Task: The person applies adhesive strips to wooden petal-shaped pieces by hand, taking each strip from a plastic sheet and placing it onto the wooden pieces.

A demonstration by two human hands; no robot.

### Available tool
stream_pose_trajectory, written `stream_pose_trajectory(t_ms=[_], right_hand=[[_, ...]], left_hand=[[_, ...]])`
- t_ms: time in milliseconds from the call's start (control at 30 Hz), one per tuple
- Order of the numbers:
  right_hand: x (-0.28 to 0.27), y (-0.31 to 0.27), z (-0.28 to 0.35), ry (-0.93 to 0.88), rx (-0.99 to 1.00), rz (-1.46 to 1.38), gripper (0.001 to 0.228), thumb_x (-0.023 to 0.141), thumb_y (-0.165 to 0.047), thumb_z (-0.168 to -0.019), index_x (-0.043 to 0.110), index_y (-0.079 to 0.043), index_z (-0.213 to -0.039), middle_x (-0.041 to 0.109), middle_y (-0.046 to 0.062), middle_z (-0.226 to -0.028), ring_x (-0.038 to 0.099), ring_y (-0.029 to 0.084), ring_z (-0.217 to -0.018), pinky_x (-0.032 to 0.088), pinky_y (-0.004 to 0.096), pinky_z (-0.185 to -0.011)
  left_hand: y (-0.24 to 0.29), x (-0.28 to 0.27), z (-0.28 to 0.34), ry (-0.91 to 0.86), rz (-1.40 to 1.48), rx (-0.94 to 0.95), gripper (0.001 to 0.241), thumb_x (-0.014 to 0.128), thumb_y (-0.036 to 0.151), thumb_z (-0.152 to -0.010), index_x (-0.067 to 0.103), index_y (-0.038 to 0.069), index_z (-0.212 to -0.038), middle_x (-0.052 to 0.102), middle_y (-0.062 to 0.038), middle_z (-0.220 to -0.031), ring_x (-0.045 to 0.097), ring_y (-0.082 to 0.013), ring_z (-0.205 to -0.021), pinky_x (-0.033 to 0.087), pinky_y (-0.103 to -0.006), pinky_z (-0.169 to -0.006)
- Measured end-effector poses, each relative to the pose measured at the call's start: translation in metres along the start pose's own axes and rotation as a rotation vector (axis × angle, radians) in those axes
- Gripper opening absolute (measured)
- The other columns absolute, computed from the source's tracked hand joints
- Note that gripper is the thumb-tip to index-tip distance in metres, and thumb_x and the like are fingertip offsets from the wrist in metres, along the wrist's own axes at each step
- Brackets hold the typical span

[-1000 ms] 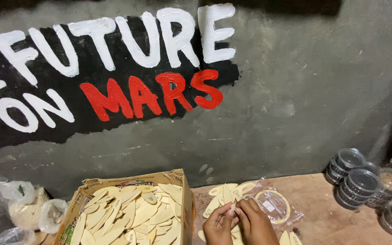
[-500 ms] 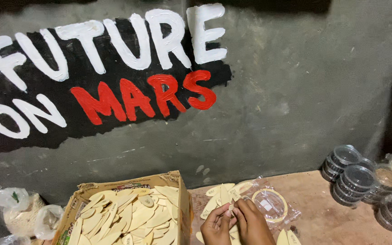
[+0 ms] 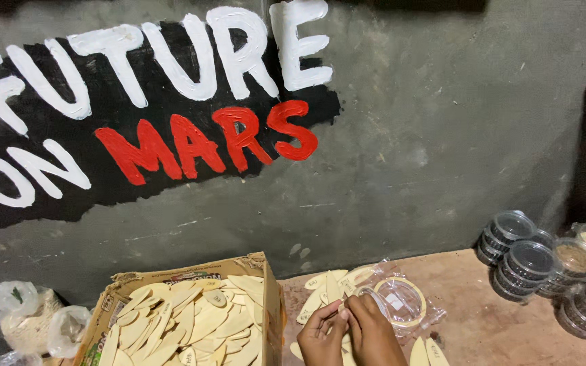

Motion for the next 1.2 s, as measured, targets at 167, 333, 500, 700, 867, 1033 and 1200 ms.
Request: stream_pose_trajectory(t_ms=[167,333,500,700,867,1033,1200], right_hand=[[-0.003,-0.018,0.005,-0.073,0.007,0.101,0.021,0.040,-0.035,-0.103,0.051,-0.019,-0.094,0.050,0.004,-0.093,0.057,0.024,-0.074,0.049,0.037,-0.067],[-0.004,-0.020,0.007,-0.133,0.026,0.238,0.022,0.039,-0.041,-0.101,0.052,-0.023,-0.105,0.058,0.003,-0.105,0.062,0.031,-0.084,0.051,0.045,-0.072],[-0.016,-0.014,0.013,0.003,0.024,0.336,0.020,0.043,-0.038,-0.098,0.057,-0.025,-0.105,0.075,-0.001,-0.089,0.069,0.028,-0.086,0.051,0.044,-0.073],[-0.021,-0.014,0.018,-0.012,0.165,0.362,0.022,0.045,-0.038,-0.097,0.058,-0.025,-0.108,0.078,0.002,-0.091,0.071,0.032,-0.087,0.051,0.045,-0.077],[-0.025,-0.019,0.019,-0.084,0.223,0.403,0.024,0.040,-0.045,-0.097,0.054,-0.029,-0.108,0.078,0.003,-0.087,0.071,0.034,-0.084,0.051,0.045,-0.075],[-0.024,-0.029,0.021,-0.189,0.304,0.329,0.025,0.035,-0.050,-0.100,0.049,-0.029,-0.103,0.073,0.012,-0.078,0.067,0.043,-0.076,0.047,0.047,-0.065],[-0.023,-0.022,0.021,-0.218,0.429,0.319,0.033,0.033,-0.054,-0.101,0.045,-0.024,-0.108,0.074,0.017,-0.089,0.067,0.045,-0.085,0.048,0.049,-0.074]], left_hand=[[-0.006,-0.003,-0.009,-0.023,0.127,0.074,0.021,0.077,-0.004,-0.079,0.081,-0.015,-0.096,0.081,-0.030,-0.086,0.076,-0.0303,-0.077,0.067,-0.0406,-0.072],[0.033,0.000,0.007,-0.009,-0.052,0.300,0.013,0.074,0.000,-0.081,0.083,-0.007,-0.087,0.086,-0.019,-0.085,0.080,-0.0223,-0.080,0.066,-0.0305,-0.075],[0.070,0.014,0.036,-0.019,-0.299,0.559,0.017,0.067,0.016,-0.087,0.081,0.006,-0.085,0.086,-0.006,-0.085,0.080,-0.0155,-0.062,0.069,-0.0251,-0.061],[0.070,0.015,0.044,-0.003,-0.277,0.581,0.018,0.064,0.013,-0.089,0.080,0.005,-0.089,0.084,-0.007,-0.088,0.078,-0.0153,-0.066,0.071,-0.0246,-0.065],[0.079,0.014,0.050,0.017,-0.288,0.648,0.018,0.063,0.014,-0.090,0.079,0.006,-0.090,0.083,-0.005,-0.089,0.075,-0.0134,-0.065,0.070,-0.0242,-0.063],[0.073,0.004,0.043,0.105,-0.269,0.507,0.019,0.063,0.013,-0.090,0.080,0.006,-0.088,0.086,-0.007,-0.087,0.079,-0.0159,-0.067,0.069,-0.0250,-0.064],[0.061,0.003,0.037,0.074,-0.170,0.520,0.015,0.063,0.008,-0.089,0.077,0.002,-0.090,0.083,-0.010,-0.088,0.078,-0.0183,-0.078,0.071,-0.0308,-0.071]])
Point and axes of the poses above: each hand's wrist, its own z-axis away from the middle knuckle, its own x-axis out of the palm, y = z × x, the point moved 10 cm from there along -z, towards the middle knuckle
